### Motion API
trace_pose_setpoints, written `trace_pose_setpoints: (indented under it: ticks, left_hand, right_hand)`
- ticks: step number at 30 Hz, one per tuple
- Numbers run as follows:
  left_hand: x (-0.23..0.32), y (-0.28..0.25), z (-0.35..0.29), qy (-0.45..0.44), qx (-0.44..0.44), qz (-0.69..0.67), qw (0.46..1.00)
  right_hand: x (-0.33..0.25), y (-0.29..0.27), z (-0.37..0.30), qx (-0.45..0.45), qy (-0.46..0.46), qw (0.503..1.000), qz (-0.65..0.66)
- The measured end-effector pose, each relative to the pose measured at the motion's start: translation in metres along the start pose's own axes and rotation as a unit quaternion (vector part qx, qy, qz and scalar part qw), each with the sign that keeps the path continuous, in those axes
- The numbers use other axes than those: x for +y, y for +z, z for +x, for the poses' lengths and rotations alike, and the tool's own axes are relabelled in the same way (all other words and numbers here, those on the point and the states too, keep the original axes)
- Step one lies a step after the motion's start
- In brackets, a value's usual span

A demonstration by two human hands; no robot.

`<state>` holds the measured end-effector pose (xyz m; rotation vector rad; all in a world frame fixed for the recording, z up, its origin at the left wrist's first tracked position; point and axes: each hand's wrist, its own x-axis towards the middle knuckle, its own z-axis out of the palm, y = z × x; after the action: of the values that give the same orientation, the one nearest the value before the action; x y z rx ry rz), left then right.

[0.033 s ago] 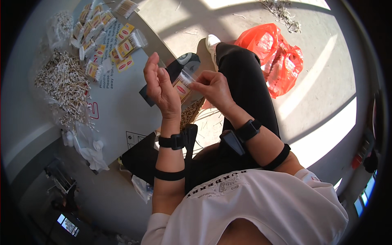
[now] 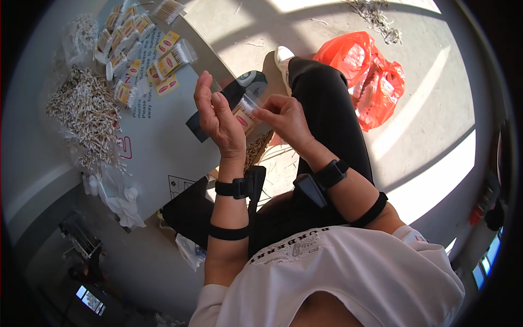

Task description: Packaging cotton swabs into small plastic bags.

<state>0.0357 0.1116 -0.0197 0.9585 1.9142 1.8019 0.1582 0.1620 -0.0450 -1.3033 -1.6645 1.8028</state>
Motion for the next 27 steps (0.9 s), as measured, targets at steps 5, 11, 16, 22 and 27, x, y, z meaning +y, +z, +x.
trace_pose_setpoints:
  ticks: [5,11,16,22,27]
  left_hand:
    - [-0.02,0.01,-0.004,0.062,0.007,0.19,0.98]
    - [-0.02,0.021,-0.006,0.076,-0.05,0.346,0.934]
    - [-0.027,0.015,-0.001,0.095,-0.047,0.345,0.933]
    - [0.006,-0.032,0.0,-0.119,-0.131,0.019,0.984]
    - [0.025,-0.063,0.009,-0.232,-0.272,0.098,0.929]
  right_hand:
    - [-0.007,0.009,0.004,0.042,-0.05,0.993,-0.095]
    - [-0.002,0.01,0.003,0.066,-0.093,0.988,-0.104]
    - [-0.004,0.013,0.006,0.059,-0.082,0.989,-0.11]
    - [-0.009,0.008,0.001,0.014,-0.188,0.981,-0.047]
    - [-0.01,0.005,0.006,-0.099,-0.115,0.982,0.112]
